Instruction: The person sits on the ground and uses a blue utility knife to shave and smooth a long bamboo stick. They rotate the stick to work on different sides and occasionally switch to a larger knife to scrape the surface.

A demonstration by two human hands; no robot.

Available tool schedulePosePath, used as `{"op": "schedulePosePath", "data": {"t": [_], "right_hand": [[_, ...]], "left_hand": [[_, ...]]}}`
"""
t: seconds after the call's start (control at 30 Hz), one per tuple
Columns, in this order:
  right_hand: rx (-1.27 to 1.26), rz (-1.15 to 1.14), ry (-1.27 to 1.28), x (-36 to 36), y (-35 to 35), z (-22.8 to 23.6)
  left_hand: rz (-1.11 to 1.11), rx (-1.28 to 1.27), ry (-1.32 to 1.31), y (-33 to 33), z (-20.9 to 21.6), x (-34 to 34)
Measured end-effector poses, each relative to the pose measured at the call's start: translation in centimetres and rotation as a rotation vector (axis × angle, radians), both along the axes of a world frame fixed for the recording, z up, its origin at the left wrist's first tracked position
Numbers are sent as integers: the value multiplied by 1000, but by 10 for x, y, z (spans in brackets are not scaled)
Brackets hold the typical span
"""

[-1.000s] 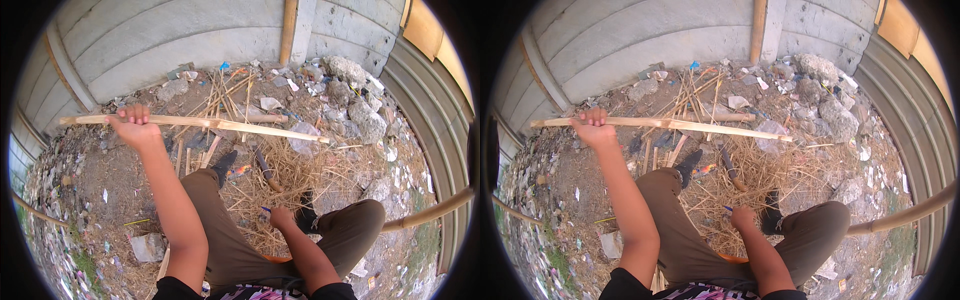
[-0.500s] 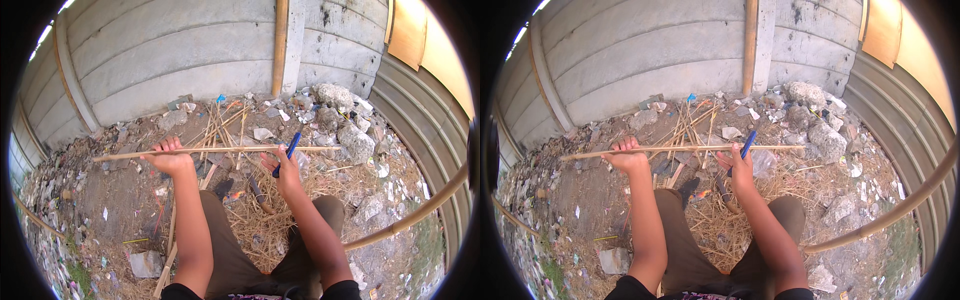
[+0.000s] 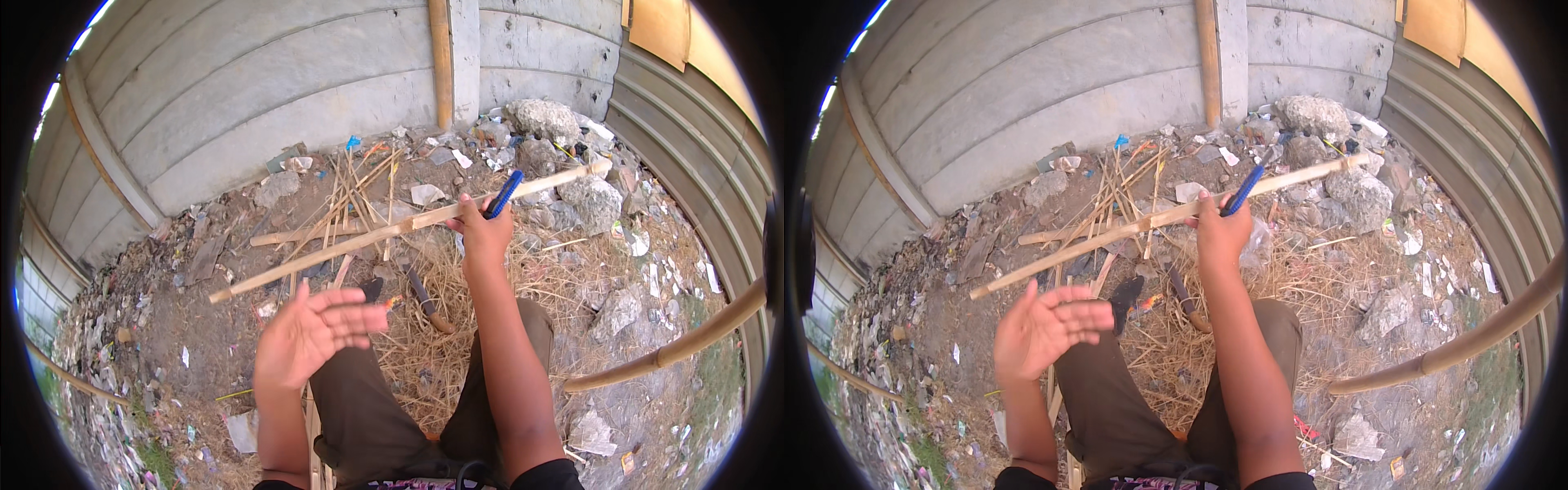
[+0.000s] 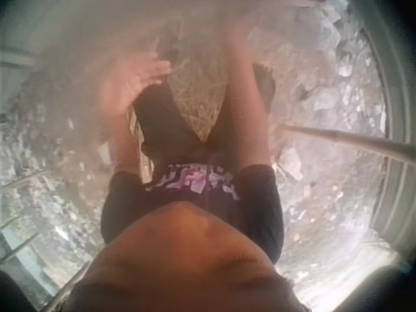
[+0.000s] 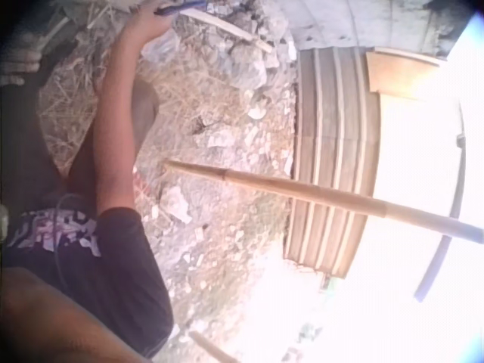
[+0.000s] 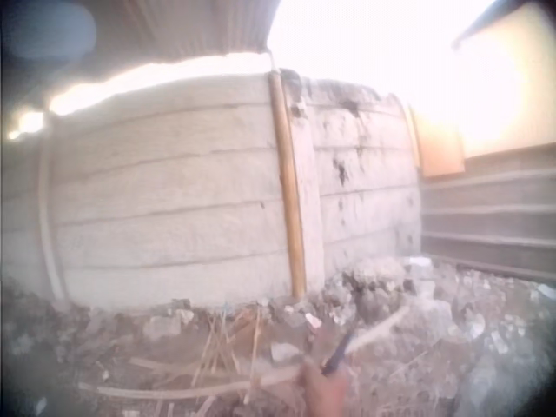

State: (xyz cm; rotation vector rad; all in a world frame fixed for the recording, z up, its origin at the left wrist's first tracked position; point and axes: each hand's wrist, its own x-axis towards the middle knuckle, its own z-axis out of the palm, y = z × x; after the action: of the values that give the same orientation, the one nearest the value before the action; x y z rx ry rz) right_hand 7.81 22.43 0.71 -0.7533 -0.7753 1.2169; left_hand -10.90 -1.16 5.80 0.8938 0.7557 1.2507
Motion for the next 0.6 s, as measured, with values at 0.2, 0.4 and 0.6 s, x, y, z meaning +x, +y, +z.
{"op": "schedulePosePath", "data": {"t": [0.2, 0.4, 0.6], "right_hand": [[-38, 225, -191, 11, -5, 4], [-46, 358, -124, 17, -5, 10], [-23, 437, -191, 25, -8, 19]], "left_hand": [[76, 213, 1006, 7, 71, 18], [139, -57, 1084, 60, 30, 11], [-198, -231, 236, 90, -26, 36]]}}
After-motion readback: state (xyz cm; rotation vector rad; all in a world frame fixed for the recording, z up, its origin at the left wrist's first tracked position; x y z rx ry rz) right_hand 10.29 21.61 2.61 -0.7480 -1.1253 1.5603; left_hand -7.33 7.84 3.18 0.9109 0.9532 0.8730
